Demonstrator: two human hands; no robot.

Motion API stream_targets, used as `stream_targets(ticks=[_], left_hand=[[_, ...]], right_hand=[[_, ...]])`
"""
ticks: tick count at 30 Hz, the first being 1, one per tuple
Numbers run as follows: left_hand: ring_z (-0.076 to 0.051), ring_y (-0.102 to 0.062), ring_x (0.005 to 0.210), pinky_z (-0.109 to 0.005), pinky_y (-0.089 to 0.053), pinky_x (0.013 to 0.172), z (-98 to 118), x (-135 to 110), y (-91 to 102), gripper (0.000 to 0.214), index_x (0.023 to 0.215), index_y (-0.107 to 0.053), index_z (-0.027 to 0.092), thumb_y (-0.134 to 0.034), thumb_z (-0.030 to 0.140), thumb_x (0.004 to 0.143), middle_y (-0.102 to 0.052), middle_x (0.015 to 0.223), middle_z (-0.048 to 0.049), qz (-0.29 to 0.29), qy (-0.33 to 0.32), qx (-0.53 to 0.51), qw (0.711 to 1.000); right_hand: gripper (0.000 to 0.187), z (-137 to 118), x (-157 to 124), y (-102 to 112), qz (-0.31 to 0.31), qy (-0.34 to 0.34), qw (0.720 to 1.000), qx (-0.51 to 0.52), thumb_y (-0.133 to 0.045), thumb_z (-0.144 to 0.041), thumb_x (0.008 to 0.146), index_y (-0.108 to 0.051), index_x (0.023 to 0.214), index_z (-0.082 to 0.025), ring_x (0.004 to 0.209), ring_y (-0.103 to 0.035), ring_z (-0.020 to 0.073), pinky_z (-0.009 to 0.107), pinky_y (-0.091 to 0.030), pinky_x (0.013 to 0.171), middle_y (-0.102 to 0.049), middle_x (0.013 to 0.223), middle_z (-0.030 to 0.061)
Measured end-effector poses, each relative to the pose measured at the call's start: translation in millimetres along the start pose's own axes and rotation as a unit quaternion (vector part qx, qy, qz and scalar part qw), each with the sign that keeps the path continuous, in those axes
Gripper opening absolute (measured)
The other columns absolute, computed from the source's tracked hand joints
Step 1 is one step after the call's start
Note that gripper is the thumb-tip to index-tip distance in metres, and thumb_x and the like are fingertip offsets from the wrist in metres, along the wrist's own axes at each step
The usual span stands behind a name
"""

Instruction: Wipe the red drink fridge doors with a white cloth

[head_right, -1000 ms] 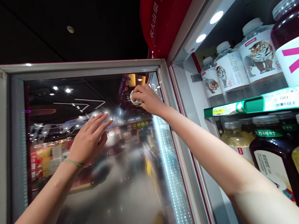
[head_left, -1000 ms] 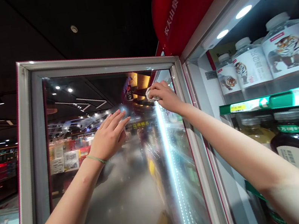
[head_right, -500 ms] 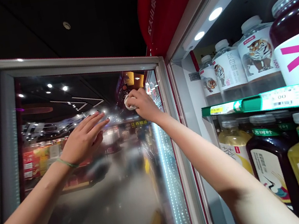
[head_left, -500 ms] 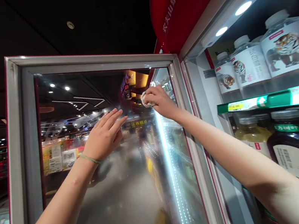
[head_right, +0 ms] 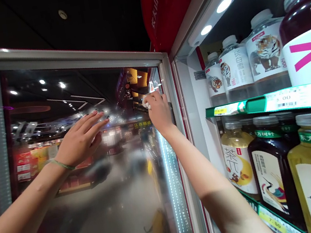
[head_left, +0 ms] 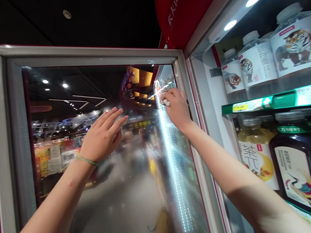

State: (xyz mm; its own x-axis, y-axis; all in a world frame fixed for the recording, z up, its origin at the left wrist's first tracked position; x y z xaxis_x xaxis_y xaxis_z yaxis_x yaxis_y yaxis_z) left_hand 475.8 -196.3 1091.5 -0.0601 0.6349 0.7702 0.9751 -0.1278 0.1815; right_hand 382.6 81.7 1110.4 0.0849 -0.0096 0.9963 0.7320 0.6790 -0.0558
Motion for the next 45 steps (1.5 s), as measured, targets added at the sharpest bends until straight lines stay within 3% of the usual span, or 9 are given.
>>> stream_targets(ticks=[3,7,12,21,24,29,33,39,45], left_hand=[[-0.027,-0.043,0.15,-0.053,-0.039,0.126,2,1,0.9,0.05,0.146,-0.054,0.026,-0.049,0.018,0.096,-0.053,0.156,-0.0079,-0.003,0.002,0.006,1.0],[-0.028,-0.044,0.149,-0.053,-0.04,0.125,2,2,2.9,0.052,0.146,-0.054,0.028,-0.051,0.019,0.095,-0.053,0.156,-0.0071,-0.002,-0.001,-0.003,1.0],[-0.028,-0.045,0.149,-0.056,-0.042,0.123,1,3,4.4,0.052,0.147,-0.052,0.031,-0.05,0.02,0.096,-0.053,0.156,-0.0055,-0.003,-0.011,-0.01,1.0],[-0.028,-0.046,0.148,-0.055,-0.043,0.123,-2,2,4.5,0.045,0.142,-0.055,0.027,-0.049,0.021,0.098,-0.055,0.153,-0.0088,0.0,-0.019,0.0,1.0],[-0.029,-0.046,0.148,-0.056,-0.043,0.123,-2,2,5.0,0.046,0.142,-0.055,0.029,-0.049,0.021,0.098,-0.055,0.154,-0.0078,-0.003,-0.017,-0.003,1.0],[-0.029,-0.046,0.148,-0.058,-0.042,0.123,-2,3,5.4,0.046,0.143,-0.054,0.031,-0.048,0.023,0.098,-0.054,0.155,-0.0045,-0.012,-0.004,-0.021,1.0],[-0.029,-0.044,0.149,-0.058,-0.04,0.124,-3,3,5.0,0.047,0.144,-0.054,0.03,-0.049,0.023,0.097,-0.053,0.156,-0.0053,-0.013,-0.007,-0.026,1.0],[-0.03,-0.047,0.147,-0.057,-0.042,0.123,-3,3,6.0,0.045,0.141,-0.056,0.027,-0.051,0.023,0.097,-0.055,0.153,-0.0087,-0.005,-0.018,-0.013,1.0],[-0.03,-0.047,0.148,-0.057,-0.042,0.122,1,3,5.9,0.048,0.143,-0.055,0.028,-0.053,0.021,0.095,-0.055,0.154,-0.009,-0.003,-0.013,-0.007,1.0]], right_hand=[[0.033,1,-8,1,0.02,-0.038,0.999,-0.011,-0.037,-0.003,0.09,-0.063,0.09,-0.023,0.101,-0.052,0.0284,0.044,-0.045,0.09,-0.06,0.108,0.0115],[0.03,4,-12,-1,-0.002,-0.003,1.0,0.02,-0.041,-0.006,0.092,-0.065,0.094,-0.024,0.105,-0.052,0.0287,0.046,-0.046,0.094,-0.061,0.112,0.0113],[0.044,18,-37,10,0.046,-0.036,0.998,-0.013,-0.034,-0.009,0.095,-0.066,0.121,-0.024,0.123,-0.052,0.0339,0.059,-0.047,0.105,-0.061,0.128,0.015],[0.06,18,-74,12,-0.003,-0.046,0.999,-0.011,-0.033,-0.007,0.094,-0.057,0.145,-0.028,0.143,-0.048,0.0315,0.06,-0.046,0.116,-0.054,0.15,0.0105],[0.06,10,-84,8,0.007,-0.068,0.998,-0.018,-0.032,-0.008,0.096,-0.058,0.145,-0.029,0.142,-0.049,0.0329,0.063,-0.045,0.116,-0.058,0.146,0.0121],[0.063,2,-87,3,-0.051,-0.036,0.998,-0.007,-0.029,-0.007,0.096,-0.054,0.15,-0.029,0.15,-0.04,0.0308,0.059,-0.037,0.124,-0.05,0.157,0.0081],[0.063,5,-87,4,-0.014,-0.106,0.993,-0.04,-0.03,-0.008,0.096,-0.052,0.153,-0.027,0.149,-0.042,0.0319,0.06,-0.04,0.122,-0.052,0.155,0.0111],[0.063,4,-90,0,-0.043,-0.018,0.999,-0.014,-0.031,-0.005,0.096,-0.057,0.149,-0.028,0.148,-0.043,0.0253,0.053,-0.036,0.126,-0.054,0.155,0.0055],[0.064,9,-99,0,0.009,-0.076,0.997,-0.032,-0.032,-0.006,0.097,-0.053,0.153,-0.029,0.147,-0.046,0.0257,0.052,-0.042,0.122,-0.057,0.151,0.0081]])
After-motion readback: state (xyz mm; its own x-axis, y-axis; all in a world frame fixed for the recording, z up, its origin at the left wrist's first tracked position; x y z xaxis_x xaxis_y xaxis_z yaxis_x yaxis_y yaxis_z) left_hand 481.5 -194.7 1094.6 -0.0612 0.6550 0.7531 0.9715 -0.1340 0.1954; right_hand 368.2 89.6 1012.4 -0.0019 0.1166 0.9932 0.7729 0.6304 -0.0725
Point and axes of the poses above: each hand's wrist, its own x-axis towards the middle knuckle, its own y-axis out of the back of the hand, z = x × y, the point moved 1 cm from there along x, towards the middle knuckle
